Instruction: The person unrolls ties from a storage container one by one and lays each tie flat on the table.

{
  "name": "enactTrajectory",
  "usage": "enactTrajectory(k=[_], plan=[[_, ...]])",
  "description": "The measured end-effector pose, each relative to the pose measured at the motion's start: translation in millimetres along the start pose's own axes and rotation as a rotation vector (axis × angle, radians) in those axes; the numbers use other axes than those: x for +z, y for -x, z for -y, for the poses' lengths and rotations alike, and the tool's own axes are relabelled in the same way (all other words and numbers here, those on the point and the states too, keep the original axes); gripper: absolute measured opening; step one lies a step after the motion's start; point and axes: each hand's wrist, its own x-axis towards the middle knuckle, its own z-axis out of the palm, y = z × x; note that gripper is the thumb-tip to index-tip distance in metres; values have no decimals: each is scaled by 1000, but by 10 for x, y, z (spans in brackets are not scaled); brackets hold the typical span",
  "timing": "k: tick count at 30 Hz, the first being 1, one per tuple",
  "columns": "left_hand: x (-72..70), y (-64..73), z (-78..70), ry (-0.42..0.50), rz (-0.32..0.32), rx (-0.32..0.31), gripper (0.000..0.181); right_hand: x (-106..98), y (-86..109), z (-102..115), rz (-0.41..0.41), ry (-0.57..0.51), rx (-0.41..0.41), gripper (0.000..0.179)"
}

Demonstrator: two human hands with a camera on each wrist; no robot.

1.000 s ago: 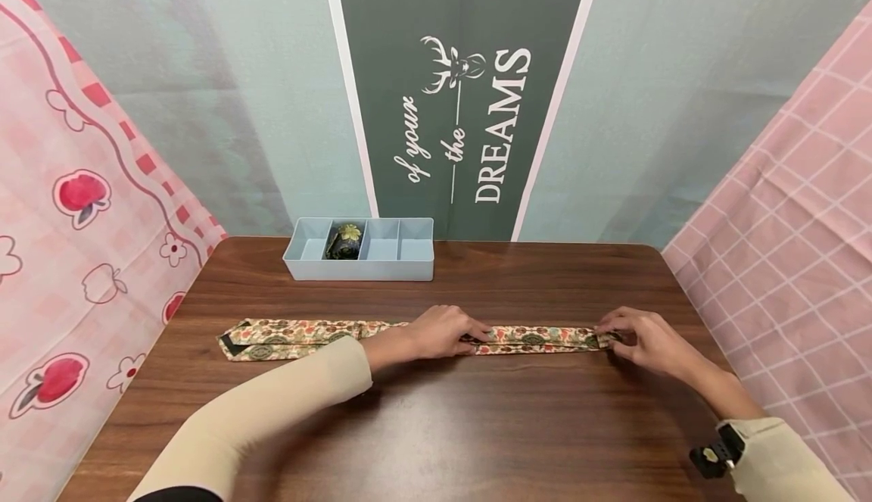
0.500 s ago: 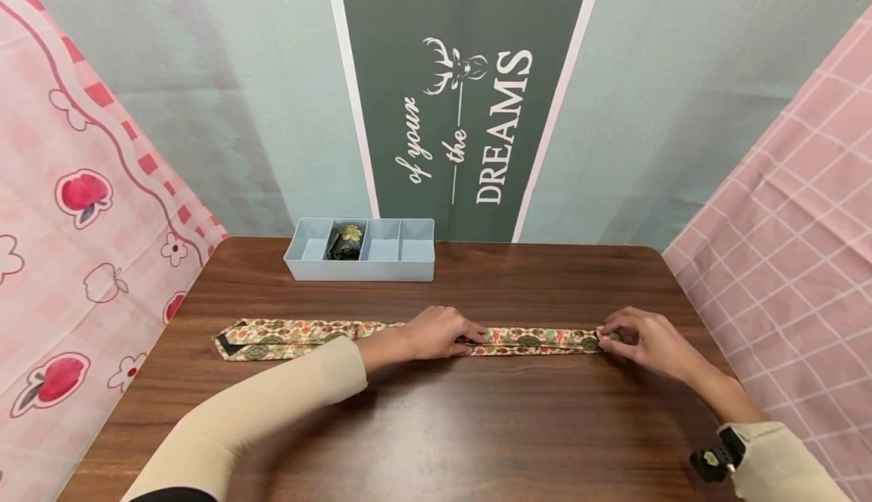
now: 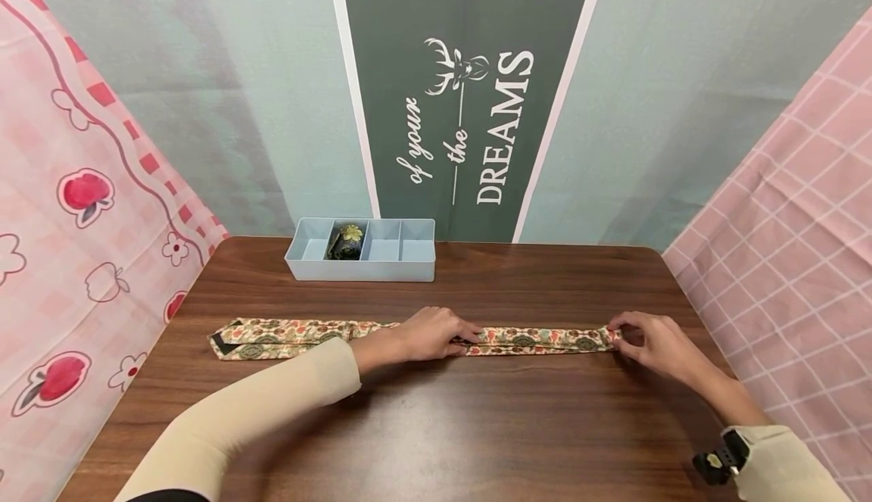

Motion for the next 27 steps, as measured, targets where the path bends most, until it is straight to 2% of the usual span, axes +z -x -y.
enactTrajectory(k=[8,18,22,27], plan=[[-2,39,30,-8,-12,-4,36,29,41,-75,-29,67,-63,45],[-4,112,80,7,-14,1,35,102,121,-104,-26,66,-43,44],[-27,169,104,17,-37,-1,32,103,130,-102,-27,61,-26,44],[-74,279,156,42,-95,-23,32,91,121,-108,-21,58,-15,43]])
